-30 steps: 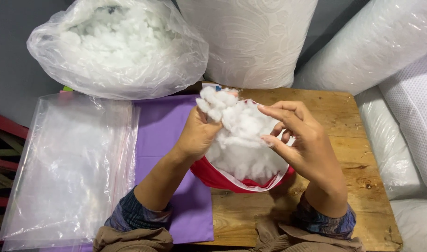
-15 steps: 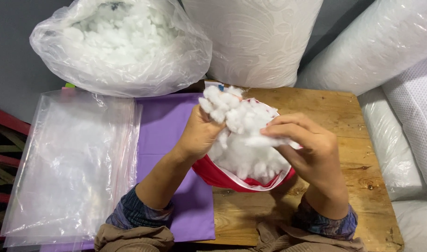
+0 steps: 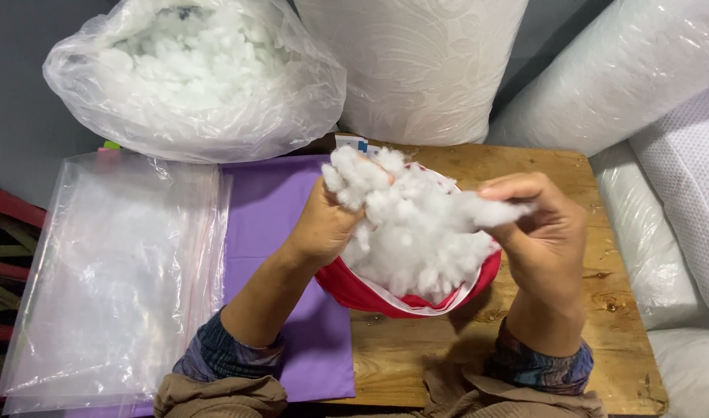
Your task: Stuffing a small red pillowcase with white fiberfill material by hand.
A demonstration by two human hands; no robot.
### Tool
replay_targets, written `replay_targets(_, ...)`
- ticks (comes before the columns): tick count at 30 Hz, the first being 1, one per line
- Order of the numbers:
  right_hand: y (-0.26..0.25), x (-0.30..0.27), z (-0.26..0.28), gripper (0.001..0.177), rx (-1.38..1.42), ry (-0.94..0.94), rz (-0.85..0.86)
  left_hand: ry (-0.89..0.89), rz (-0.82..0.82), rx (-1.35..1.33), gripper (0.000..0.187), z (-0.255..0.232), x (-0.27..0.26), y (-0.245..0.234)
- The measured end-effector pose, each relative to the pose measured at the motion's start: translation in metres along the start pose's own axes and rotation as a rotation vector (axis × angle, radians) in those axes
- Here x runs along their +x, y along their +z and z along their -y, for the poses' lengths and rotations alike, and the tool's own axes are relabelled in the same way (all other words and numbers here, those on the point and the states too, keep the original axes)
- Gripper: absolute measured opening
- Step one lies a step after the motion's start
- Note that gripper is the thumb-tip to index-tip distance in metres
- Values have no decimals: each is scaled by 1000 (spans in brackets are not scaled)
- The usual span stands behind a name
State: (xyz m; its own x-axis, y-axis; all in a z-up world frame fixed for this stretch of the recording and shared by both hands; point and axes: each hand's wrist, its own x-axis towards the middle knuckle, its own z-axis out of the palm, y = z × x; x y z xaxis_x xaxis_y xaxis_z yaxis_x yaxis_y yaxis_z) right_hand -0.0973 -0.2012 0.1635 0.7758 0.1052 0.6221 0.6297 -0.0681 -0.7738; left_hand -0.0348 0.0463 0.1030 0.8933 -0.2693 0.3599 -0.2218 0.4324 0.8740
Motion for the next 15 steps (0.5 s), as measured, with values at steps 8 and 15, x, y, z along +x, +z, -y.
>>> replay_targets(8,29,23,15,11,-351,62,332,-16,128,-44,23,-23,-4,13)
replay_targets(15,16,16,-5,10,-137,177,218,-19,208,26,26,-23,-3,9)
